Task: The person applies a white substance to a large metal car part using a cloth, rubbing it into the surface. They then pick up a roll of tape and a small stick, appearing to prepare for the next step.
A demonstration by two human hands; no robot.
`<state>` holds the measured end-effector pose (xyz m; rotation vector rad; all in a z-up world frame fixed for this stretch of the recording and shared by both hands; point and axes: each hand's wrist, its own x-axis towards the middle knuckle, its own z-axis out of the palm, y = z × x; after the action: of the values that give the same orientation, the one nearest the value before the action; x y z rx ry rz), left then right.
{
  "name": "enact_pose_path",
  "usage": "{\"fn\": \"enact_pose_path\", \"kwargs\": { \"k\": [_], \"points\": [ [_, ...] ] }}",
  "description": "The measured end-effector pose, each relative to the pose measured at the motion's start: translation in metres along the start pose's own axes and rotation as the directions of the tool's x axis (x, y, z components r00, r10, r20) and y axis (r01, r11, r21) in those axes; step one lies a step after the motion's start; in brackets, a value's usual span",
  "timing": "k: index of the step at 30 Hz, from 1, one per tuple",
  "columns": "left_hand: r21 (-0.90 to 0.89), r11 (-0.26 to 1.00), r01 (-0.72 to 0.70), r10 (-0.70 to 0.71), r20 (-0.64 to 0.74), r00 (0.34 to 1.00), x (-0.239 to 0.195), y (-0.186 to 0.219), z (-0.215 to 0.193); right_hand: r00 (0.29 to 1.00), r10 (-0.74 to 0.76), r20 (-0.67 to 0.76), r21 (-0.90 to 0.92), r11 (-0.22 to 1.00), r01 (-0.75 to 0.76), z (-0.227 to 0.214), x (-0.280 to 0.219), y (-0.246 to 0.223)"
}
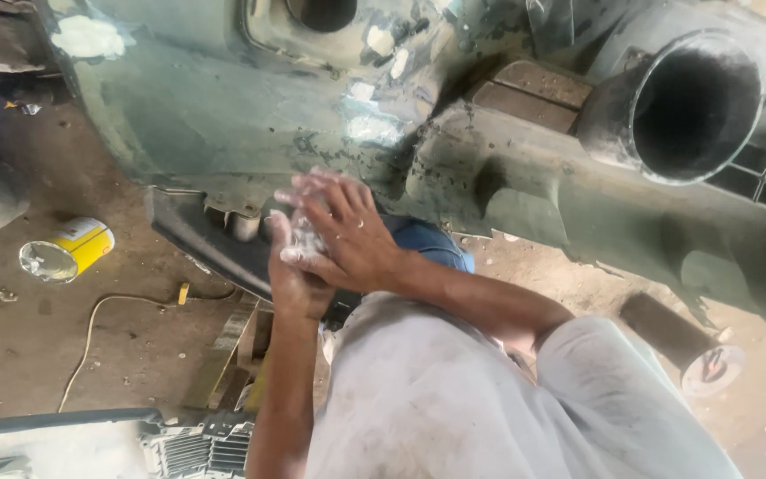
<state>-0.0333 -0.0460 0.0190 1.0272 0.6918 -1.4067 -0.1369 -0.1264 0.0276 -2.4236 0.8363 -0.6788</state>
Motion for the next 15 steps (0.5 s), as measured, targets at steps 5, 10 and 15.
{"fn": "enact_pose_path", "kwargs": {
  "k": [5,10,15],
  "points": [
    [0.117,0.977,-0.176,0.146,0.227,0.963,0.038,-0.013,-0.072,0.967,0.113,0.229,0.310,0.933,-0.183,-0.005,-0.017,0.015],
    [0.129,0.951,-0.282,0.257,0.178,0.950,0.036,-0.015,-0.068,0.912,0.172,0.372,0.421,0.844,-0.331,-0.003,-0.030,0.026],
    [0.478,0.827,-0.297,0.299,0.073,0.951,0.026,-0.007,-0.053,0.741,0.293,0.605,0.391,0.701,-0.596,-0.006,-0.032,0.039]
  ]
}}
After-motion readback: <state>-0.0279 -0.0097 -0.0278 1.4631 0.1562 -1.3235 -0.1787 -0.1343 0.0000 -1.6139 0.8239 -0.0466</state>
